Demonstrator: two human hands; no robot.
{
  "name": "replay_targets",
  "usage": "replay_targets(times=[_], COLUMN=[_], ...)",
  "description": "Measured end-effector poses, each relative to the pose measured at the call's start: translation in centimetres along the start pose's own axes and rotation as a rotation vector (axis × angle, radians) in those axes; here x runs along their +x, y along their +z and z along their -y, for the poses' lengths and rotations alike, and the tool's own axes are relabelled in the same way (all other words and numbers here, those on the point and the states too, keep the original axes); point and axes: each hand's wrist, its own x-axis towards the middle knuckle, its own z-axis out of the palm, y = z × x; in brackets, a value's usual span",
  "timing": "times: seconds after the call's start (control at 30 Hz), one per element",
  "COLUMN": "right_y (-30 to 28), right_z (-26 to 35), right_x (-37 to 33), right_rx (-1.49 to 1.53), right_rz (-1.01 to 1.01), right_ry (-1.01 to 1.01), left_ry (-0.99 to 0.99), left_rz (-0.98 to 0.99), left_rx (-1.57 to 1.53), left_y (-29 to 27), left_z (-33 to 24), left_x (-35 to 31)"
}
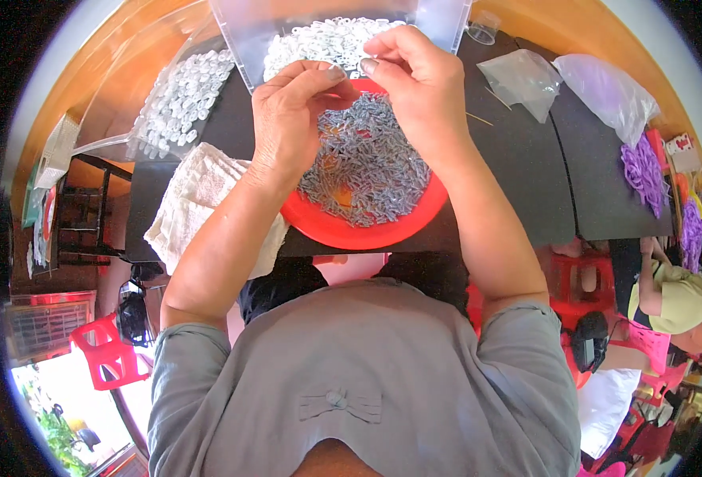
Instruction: Sorting and manual assembly of small plastic and metal components at a workbench.
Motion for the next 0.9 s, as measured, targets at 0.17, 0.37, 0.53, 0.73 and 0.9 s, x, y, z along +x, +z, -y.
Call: replay_targets(times=[0.17, 0.37, 0.53, 0.73, 0.9], right_y=[0.0, 0.1, 0.0, 0.0, 0.5], right_z=[-0.9, -0.7, -0.7, -1.0, -0.9], right_x=[0.4, 0.2, 0.2, 0.1, -0.3], right_rx=[-0.289, -0.465, -0.455, -0.142, 0.011], right_rz=[0.0, 0.054, 0.044, 0.126, 0.165], right_ry=[-0.481, -0.508, -0.506, -0.151, 0.037], left_ry=[0.031, 0.026, 0.01, -0.048, -0.092], left_rz=[0.004, 0.021, 0.083, 0.113, 0.082], left_rx=[0.055, 0.066, 0.14, 0.127, 0.047], left_y=[0.3, 0.2, 0.0, 0.3, 0.2], left_z=[0.0, 0.2, 0.0, -0.2, 0.1], left_x=[0.0, 0.0, 0.0, -0.3, -0.2])
